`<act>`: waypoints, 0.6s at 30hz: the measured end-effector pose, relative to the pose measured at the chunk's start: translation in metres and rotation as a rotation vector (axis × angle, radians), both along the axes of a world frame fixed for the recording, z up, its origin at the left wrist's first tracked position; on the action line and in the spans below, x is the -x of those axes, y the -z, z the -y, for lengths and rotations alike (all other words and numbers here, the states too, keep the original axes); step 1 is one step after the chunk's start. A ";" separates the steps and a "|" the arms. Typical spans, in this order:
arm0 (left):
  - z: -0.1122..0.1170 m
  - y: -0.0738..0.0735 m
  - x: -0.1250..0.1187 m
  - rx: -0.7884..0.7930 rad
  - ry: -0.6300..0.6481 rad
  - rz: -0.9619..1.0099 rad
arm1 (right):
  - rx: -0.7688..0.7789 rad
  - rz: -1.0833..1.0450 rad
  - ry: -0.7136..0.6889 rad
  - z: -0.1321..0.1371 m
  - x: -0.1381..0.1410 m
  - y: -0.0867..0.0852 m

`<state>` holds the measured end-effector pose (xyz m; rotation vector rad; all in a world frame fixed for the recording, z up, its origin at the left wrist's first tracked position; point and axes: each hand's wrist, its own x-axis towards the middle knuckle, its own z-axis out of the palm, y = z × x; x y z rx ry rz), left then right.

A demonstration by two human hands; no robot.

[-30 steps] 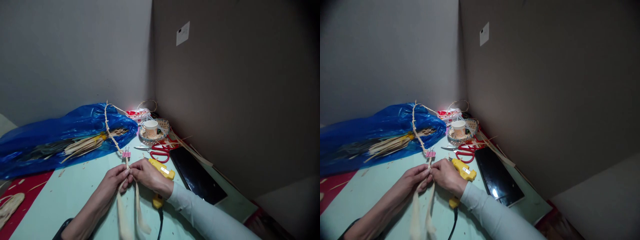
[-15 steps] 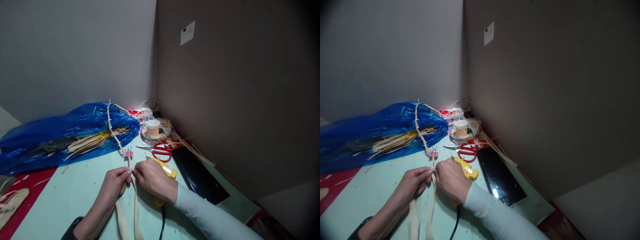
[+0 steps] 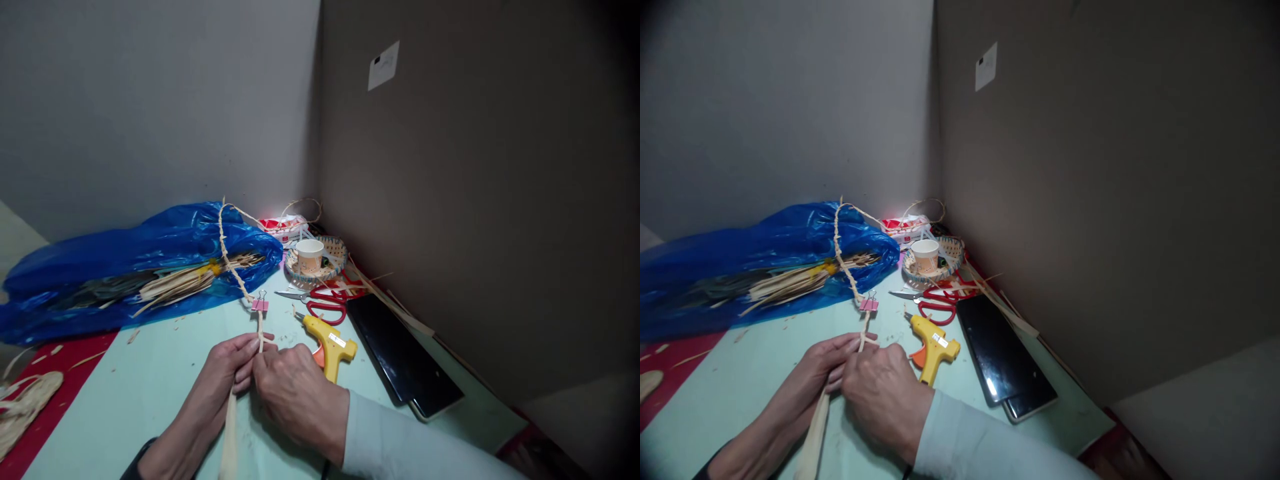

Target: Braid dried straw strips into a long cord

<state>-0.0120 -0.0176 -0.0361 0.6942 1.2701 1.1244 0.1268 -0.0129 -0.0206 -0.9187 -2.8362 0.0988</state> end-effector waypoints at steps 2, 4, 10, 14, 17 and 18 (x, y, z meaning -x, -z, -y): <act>0.000 0.000 0.001 -0.006 0.011 0.010 | 0.003 -0.008 -0.027 -0.003 -0.001 0.000; 0.000 0.001 0.003 -0.007 0.014 0.009 | 0.038 -0.099 0.011 -0.010 -0.005 -0.004; -0.002 0.004 0.006 -0.030 0.066 0.074 | 0.301 -0.441 0.296 -0.037 -0.016 -0.014; 0.000 0.001 0.003 -0.049 0.071 0.080 | 0.615 -0.472 0.168 -0.043 -0.007 -0.006; 0.002 0.000 0.000 -0.096 0.063 0.056 | 0.647 -0.519 0.193 -0.044 -0.002 -0.001; 0.002 0.000 -0.001 -0.118 0.060 0.044 | 0.653 -0.530 0.195 -0.045 -0.001 0.000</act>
